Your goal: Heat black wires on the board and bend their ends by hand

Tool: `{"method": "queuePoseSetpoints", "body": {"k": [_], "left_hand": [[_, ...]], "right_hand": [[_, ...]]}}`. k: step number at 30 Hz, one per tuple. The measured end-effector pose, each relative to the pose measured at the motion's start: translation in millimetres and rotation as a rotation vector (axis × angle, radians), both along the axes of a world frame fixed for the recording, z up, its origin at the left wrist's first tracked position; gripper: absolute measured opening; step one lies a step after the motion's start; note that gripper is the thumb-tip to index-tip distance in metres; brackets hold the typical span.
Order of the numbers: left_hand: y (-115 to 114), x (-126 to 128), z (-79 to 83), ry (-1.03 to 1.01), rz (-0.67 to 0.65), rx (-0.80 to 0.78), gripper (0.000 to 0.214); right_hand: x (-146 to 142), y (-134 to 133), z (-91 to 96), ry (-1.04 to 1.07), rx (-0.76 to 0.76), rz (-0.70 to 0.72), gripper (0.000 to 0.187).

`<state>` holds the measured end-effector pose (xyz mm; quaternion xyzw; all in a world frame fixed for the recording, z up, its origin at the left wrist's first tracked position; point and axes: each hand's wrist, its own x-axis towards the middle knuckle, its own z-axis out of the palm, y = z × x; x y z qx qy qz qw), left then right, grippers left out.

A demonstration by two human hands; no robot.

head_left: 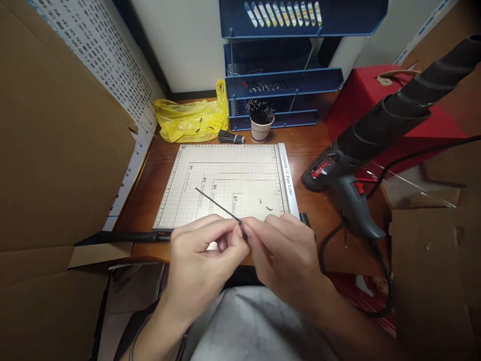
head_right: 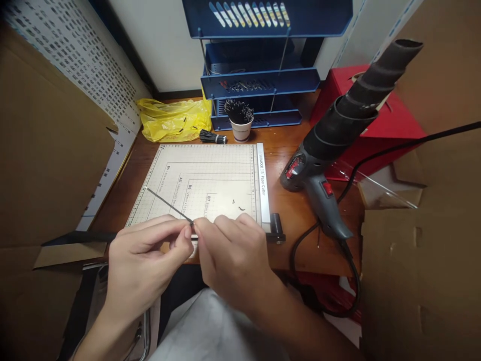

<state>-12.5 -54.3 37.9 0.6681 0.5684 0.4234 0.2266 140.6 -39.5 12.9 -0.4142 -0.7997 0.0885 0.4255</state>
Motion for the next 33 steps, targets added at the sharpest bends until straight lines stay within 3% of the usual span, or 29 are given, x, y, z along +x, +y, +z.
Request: {"method": "queuePoseSetpoints", "body": {"k": [8, 11, 15, 20, 28, 33], "left_hand": [[8.0, -11.4, 5.8, -0.083, -0.153, -0.143, 0.031], [9.6, -13.6, 2.3, -0.094, -0.180, -0.165, 0.030], [5.0, -9.5, -5.5, -0.022, -0.106, -0.015, 0.022], [-1.4, -4.0, -8.9, -0.046, -0.084, 0.004, 0.018], [-2.5, -0.7, -9.2, 0.199, -0.030, 0.231, 0.013], [-4.3, 1.9, -3.0, 0.161, 0.051, 0.089, 0.022]], "right_hand": [[9.9, -3.5, 17.1, 0.139, -0.419, 0.169, 0.028], [11.9, -1.6, 18.3, 0.133, -0.485, 0.198, 0.028], [9.0, -0.3, 9.8, -0.021, -0.249, 0.052, 0.026], [4.7, 0.2, 0.9, -0.043, 0.037, 0.002, 0.018], [6.5, 4.5, -2.2, -0.100, 0.140, 0.072, 0.020], [4.7, 3.7, -6.9, -0.106, 0.187, 0.084, 0.019]]}}
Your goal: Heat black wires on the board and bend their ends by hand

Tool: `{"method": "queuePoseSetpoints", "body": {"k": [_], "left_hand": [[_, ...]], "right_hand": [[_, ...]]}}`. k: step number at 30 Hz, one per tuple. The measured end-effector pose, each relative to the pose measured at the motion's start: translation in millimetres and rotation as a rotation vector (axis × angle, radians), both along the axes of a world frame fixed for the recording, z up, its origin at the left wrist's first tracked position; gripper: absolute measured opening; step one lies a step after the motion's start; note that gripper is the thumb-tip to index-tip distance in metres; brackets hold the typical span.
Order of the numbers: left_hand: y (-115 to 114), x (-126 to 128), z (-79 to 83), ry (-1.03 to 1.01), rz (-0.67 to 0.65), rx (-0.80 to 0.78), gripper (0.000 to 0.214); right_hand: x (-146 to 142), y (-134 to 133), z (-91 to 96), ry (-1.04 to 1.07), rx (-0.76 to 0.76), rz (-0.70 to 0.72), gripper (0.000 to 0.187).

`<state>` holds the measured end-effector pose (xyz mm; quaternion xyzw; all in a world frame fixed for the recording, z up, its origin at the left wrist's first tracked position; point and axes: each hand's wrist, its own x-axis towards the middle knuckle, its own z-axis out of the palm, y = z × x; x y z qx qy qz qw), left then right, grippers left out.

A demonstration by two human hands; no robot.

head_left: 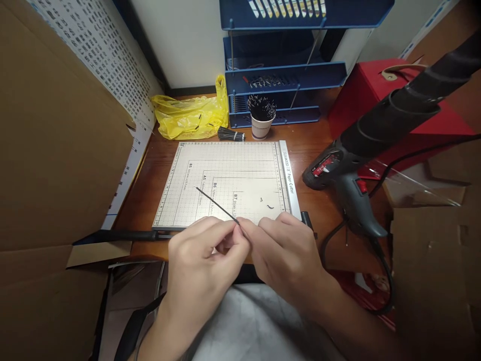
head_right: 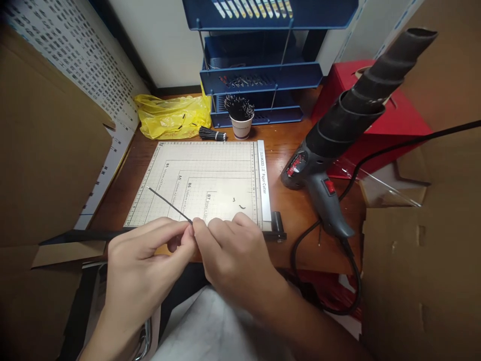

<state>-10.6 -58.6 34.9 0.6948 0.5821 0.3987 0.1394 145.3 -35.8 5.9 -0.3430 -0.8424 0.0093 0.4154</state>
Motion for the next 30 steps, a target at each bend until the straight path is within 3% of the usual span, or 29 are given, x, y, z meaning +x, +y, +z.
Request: {"method": "queuePoseSetpoints", "body": {"k": [5, 9, 18, 22, 27, 30], "left_hand": [[0.6, 5.9, 3.4, -0.137, 0.092, -0.088, 0.024], [1.2, 7.7, 2.3, -0.222, 0.098, -0.090, 0.024], [4.9, -9.7, -5.0, -0.088, -0.071, 0.080, 0.016], [4.5, -21.3, -5.6, -0.056, -0.107, 0.001, 0.017], [-0.7, -16.4, -6.8, -0.191, -0.076, -0.059, 0.017], [-2.5, -9.7, -7.7, -0.248, -0.103, -0.091, 0.018]], "right_hand": [[-7.8, -1.2, -6.3, 0.092, 0.041, -0.067, 0.013], [-13.2, -3.2, -6.1, 0.176, -0.009, -0.097, 0.008], [-0.7, -2.9, 14.4, 0.111, -0.348, -0.078, 0.028], [8.0, -0.3, 24.9, 0.206, -0.543, -0.081, 0.021], [4.5, -2.4, 27.9, 0.301, -0.708, 0.022, 0.020], [0.3, -5.2, 24.5, 0.260, -0.700, 0.041, 0.023]]}}
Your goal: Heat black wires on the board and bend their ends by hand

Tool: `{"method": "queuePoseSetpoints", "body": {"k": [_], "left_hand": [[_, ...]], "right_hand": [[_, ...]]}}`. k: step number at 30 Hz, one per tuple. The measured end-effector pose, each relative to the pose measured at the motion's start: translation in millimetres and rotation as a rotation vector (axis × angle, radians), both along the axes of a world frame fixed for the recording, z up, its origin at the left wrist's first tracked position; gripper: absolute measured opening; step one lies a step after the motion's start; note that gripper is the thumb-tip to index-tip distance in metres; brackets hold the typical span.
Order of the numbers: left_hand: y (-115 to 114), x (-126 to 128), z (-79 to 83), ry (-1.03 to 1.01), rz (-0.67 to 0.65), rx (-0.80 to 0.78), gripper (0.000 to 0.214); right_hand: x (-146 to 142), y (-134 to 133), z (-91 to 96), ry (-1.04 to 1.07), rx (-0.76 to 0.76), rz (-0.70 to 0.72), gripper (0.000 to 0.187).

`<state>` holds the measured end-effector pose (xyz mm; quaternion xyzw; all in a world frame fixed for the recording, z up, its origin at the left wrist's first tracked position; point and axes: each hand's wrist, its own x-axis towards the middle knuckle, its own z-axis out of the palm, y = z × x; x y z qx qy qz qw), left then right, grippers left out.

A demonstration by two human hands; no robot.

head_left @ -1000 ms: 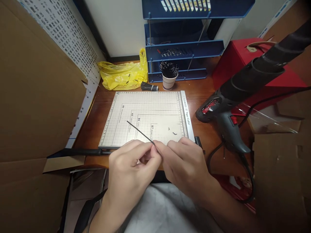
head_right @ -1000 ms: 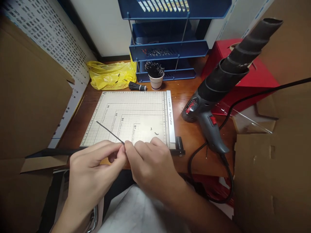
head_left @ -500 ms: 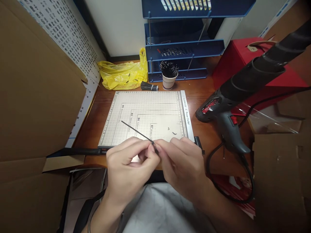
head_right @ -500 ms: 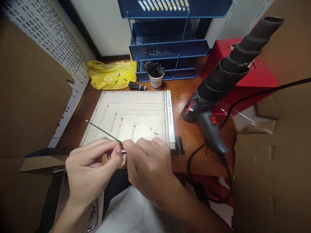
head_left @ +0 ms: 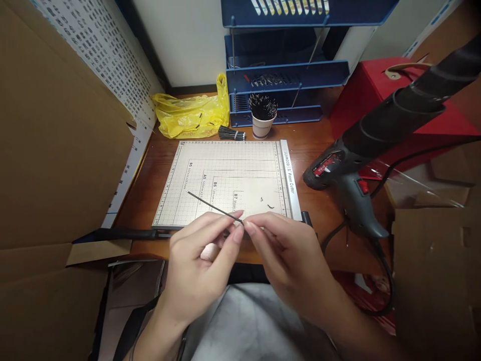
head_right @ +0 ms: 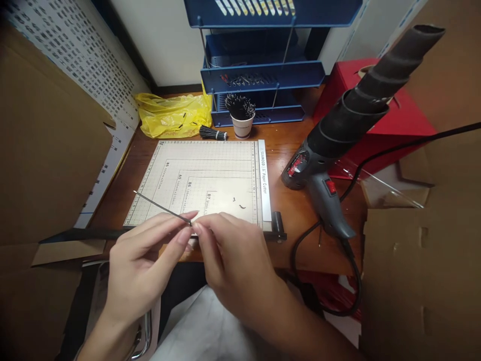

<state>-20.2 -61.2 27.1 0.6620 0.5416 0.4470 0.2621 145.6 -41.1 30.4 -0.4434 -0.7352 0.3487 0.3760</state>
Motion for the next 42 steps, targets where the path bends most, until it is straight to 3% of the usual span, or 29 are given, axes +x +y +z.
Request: {"method": "queuePoseSetpoints", "body": {"k": [5, 8, 11, 14, 19, 25, 36, 42], "left_hand": [[1.6, 4.6, 1.7, -0.208, 0.007, -0.184, 0.016], [3.3, 6.1, 3.7, -0.258, -0.025, -0.217, 0.025], [2.6, 9.1, 1.1, -0.135, 0.008, -0.119, 0.028], [0.4, 10.4, -5.9, 0.084, 0.035, 0.075, 0.020], [0.3, 0.7, -10.6, 0.391, -0.049, 0.327, 0.013], [4.5, -9.8, -1.7, 0.472, -0.157, 0.310, 0.012], [7.1, -3.9, 3.8, 0.524, -0.080, 0.318, 0.023], [9.8, 0.6, 3.5, 0.487, -0.039, 0.309, 0.016]], "right_hand": [[-5.6, -1.8, -8.2, -0.199, 0.334, -0.106, 0.024], [-7.5, -1.6, -10.5, -0.241, 0.435, -0.123, 0.020], [-8.0, -1.3, -11.2, -0.269, 0.439, -0.117, 0.022], [-6.9, -1.1, -11.5, -0.280, 0.412, -0.102, 0.025], [-2.6, -0.9, -9.3, -0.303, 0.318, -0.049, 0.027], [-2.1, -3.2, -7.5, -0.265, 0.283, -0.017, 0.026], [-7.5, -6.9, -3.8, -0.211, 0.279, -0.149, 0.032], [-6.1, 1.0, -12.6, -0.254, 0.284, -0.201, 0.019]]}}
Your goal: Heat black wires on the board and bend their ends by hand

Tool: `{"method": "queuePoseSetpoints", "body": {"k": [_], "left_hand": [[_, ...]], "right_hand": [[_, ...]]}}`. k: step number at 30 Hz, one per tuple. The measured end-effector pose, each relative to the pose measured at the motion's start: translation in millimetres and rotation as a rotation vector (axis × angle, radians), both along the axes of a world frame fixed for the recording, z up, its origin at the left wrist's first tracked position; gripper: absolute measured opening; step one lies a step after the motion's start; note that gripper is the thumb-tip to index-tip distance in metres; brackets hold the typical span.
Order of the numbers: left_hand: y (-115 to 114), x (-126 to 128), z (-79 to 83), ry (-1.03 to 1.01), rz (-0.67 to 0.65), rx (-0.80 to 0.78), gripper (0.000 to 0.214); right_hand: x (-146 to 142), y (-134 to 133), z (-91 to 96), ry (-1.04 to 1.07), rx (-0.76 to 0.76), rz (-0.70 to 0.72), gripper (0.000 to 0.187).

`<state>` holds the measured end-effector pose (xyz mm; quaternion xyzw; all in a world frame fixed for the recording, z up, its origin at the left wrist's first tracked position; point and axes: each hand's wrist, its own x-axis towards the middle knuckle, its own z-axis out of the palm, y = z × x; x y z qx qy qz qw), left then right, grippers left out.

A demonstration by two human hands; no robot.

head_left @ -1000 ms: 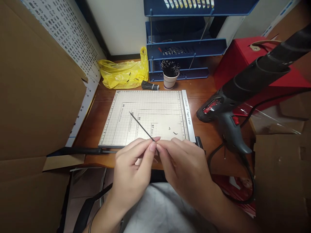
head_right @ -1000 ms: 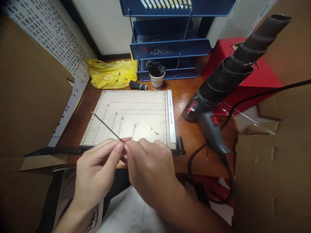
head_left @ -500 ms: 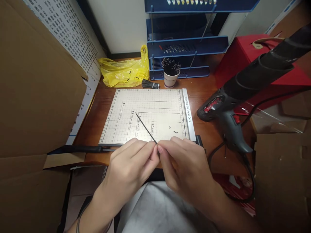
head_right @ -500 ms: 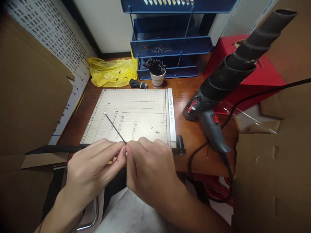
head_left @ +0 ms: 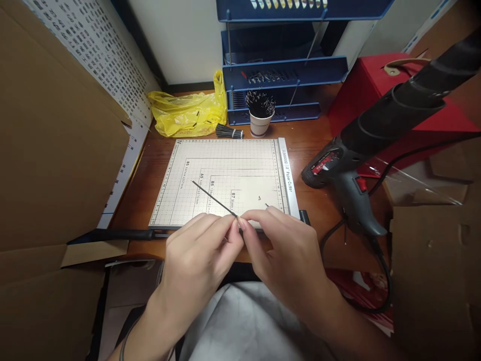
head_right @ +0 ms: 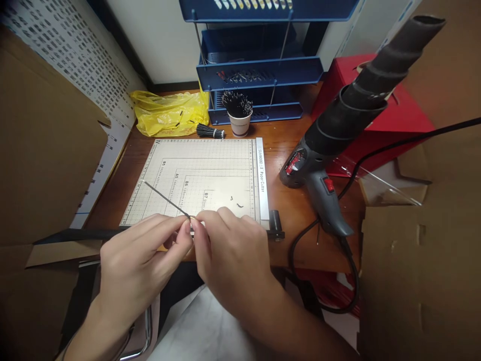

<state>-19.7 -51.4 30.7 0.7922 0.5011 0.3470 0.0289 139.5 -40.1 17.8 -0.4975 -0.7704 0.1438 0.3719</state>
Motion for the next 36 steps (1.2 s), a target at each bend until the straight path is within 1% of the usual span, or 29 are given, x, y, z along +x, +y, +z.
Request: {"method": "queuePoseSetpoints", "body": {"k": [2, 5, 7, 10, 13, 18, 21, 26, 29, 31, 33, 34, 36], "left_hand": [[-0.9, 1.4, -0.9, -0.030, 0.006, -0.010, 0.015], [-2.4, 2.5, -2.7, -0.066, 0.014, -0.026, 0.017], [-2.9, 2.9, -4.2, -0.082, 0.016, -0.034, 0.018], [-3.3, 4.4, -5.5, -0.080, 0.027, -0.032, 0.022], [-4.2, 7.4, -3.9, -0.041, 0.069, -0.010, 0.024], [-5.7, 11.9, 3.1, 0.036, 0.135, 0.025, 0.027], [-5.7, 12.6, 5.6, 0.061, 0.140, 0.032, 0.026], [-4.8, 11.4, 6.2, 0.086, 0.135, 0.033, 0.026], [-2.4, 6.9, 6.3, 0.099, 0.127, 0.012, 0.027], [-0.2, 1.9, 5.6, 0.099, 0.119, -0.002, 0.025], [1.6, -2.8, 3.5, 0.028, 0.114, -0.054, 0.020], [2.2, -4.3, 2.1, -0.048, 0.115, -0.114, 0.018], [2.5, -4.7, -1.3, -0.281, 0.136, -0.304, 0.019]], "right_hand": [[0.6, 1.9, -3.2, -0.024, 0.071, -0.003, 0.014], [1.1, 3.3, -6.0, -0.085, 0.176, 0.069, 0.023], [0.5, 3.6, -7.2, -0.117, 0.191, 0.096, 0.026], [-2.3, 3.3, -9.8, -0.108, 0.211, 0.066, 0.027], [-7.0, 2.3, -13.9, -0.054, 0.259, 0.015, 0.027], [-13.3, 1.5, -18.7, 0.018, 0.280, -0.057, 0.026], [-14.1, 1.5, -18.0, 0.043, 0.280, -0.064, 0.026], [-14.5, -1.2, -15.5, 0.022, 0.228, -0.052, 0.027], [-13.7, -3.0, -16.5, 0.048, 0.154, -0.038, 0.031], [-11.0, -2.5, -17.4, 0.094, 0.042, -0.037, 0.032], [-6.5, -0.4, -17.3, 0.226, -0.138, -0.022, 0.029], [-4.1, 1.1, -16.5, 0.331, -0.259, 0.007, 0.028], [0.1, 4.5, -13.7, 0.588, -0.544, 0.114, 0.026]]}}
